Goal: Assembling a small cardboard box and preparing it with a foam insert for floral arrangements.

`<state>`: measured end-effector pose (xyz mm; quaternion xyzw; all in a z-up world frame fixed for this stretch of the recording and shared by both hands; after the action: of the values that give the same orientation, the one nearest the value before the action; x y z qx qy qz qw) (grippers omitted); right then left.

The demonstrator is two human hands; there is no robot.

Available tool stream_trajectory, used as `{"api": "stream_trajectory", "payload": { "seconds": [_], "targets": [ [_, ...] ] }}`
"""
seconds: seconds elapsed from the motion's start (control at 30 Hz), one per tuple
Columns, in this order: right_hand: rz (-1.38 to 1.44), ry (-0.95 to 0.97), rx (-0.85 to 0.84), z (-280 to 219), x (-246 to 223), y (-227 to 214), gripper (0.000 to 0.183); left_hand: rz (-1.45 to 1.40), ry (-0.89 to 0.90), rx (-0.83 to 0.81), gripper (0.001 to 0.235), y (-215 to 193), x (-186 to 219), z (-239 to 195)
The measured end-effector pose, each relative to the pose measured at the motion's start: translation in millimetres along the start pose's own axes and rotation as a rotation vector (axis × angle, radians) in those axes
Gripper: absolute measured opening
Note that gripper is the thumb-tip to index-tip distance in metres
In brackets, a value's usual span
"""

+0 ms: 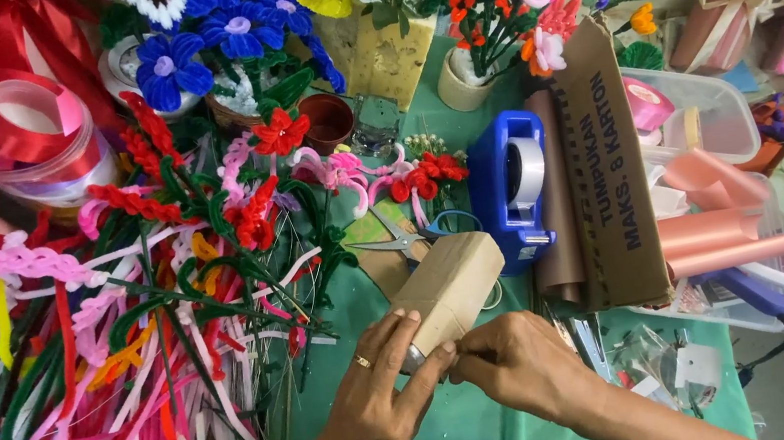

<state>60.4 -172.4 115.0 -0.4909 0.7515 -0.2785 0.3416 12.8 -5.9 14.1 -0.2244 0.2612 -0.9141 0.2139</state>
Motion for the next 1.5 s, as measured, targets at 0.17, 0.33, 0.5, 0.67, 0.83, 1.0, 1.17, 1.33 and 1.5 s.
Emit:
{"api": "stream_trajectory", "payload": {
  "seconds": [0.17,0.33,0.5,0.67,0.83,1.0,1.17,1.33,1.5],
  "targets": [
    [-0.067,-0.086,0.094,9,8,12,0.027,0.02,0.002,0.008,0.03,0,-3,1],
    [-0.097,-0.172,0.169,18,16,21,0.035,0.038,-0.004,-0.015,0.03,1,-6,2],
    [-0.171,-0.189,0.241,17,13,19,0.048,0.034,-0.018,0.027,0.035,6,-9,-1],
    [-0.152,-0.135,0.205,14,7,13,0.046,0.049,-0.008,0.044,0.031,3,-9,4],
    [0.223,-0.021,-0.092,22,10,5,0.029,0.049,-0.013,0.025,0.032,1,-8,5],
    [0.718,-0.067,-0.336,27,26,15,0.022,0.042,-0.047,0.053,0.037,7,-11,1],
    [0.81,-0.072,-0.383,35,39,27,0.015,0.062,-0.025,0.081,0.029,2,-7,7],
    [0.79,-0.093,-0.299,33,35,33,0.036,0.027,-0.047,0.049,0.037,0,-6,3],
    [0.606,-0.08,-0.095,20,23,30,0.04,0.059,-0.039,0.069,0.032,-6,-5,11]
  ]
}}
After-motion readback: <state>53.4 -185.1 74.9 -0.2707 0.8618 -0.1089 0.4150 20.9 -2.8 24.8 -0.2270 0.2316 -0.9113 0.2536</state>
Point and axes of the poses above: each hand's wrist, its own z-axis towards the middle knuckle, its own y-axis out of the palm, x = y × z, the point moved 2 cm from there along z, towards the middle knuckle, and after that the axes turned 9 degrees about y, right-handed, at the moved point
